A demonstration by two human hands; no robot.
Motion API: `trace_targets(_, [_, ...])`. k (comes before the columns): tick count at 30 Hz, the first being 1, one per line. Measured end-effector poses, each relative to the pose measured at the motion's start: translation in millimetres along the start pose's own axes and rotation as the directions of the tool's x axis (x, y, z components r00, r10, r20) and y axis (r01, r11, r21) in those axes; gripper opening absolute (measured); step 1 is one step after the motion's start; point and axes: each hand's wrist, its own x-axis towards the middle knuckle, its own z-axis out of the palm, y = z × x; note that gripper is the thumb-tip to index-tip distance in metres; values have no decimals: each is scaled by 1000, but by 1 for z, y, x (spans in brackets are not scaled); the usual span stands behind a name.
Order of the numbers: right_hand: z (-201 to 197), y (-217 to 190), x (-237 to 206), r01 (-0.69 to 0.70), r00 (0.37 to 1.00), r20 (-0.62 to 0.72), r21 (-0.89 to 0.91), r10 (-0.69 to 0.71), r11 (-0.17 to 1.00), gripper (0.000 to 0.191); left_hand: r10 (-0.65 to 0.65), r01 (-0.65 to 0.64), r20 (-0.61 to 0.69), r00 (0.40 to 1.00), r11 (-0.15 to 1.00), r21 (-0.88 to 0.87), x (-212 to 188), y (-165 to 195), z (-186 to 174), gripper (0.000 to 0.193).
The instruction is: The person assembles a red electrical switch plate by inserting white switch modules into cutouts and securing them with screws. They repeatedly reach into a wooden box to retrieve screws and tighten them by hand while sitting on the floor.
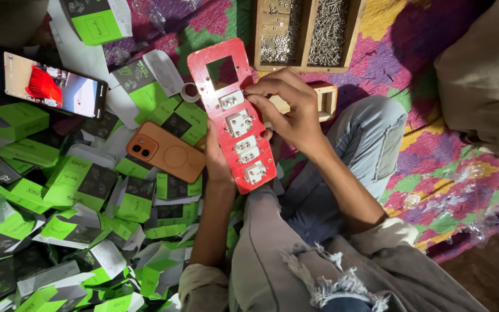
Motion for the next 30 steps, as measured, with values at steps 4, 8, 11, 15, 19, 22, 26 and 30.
trace_targets(4, [1,2,-1,10,1000,-16,-35,-10,999,16,5,-5,-6,1000,1000,-8,-1,-1,-2,72])
trace_targets(8, [2,3,-4,-10,999,-32,0,10,1000,15,-5,5,-19,1000,1000,4,-2,-1,-4,74])
trace_targets(11, [4,4,-5,-48,998,-41,70,51,996,14,-31,31,-21,999,999,-26,-2,-3,-6,74])
trace_targets(15, [5,5,-4,-55,998,-33,91,58,994,15,-37,36,-32,999,998,-44,-3,-4,-7,74])
trace_targets(19, [6,5,-4,-15,998,-58,4,16,1000,15,-23,22,-22,999,999,-44,-2,-5,-9,72])
trace_targets(22, [8,7,-5,-16,996,-88,1,16,1000,16,-29,28,-19,999,998,-56,-2,-6,-10,73])
trace_targets(26, [9,9,-4,-27,991,-130,-2,27,1000,18,-43,42,-22,999,998,-38,-2,-6,-13,75])
trace_targets(30, [4,4,-4,53,996,-75,-56,-57,997,23,-14,15,4,1000,997,-71,-2,-6,-13,75])
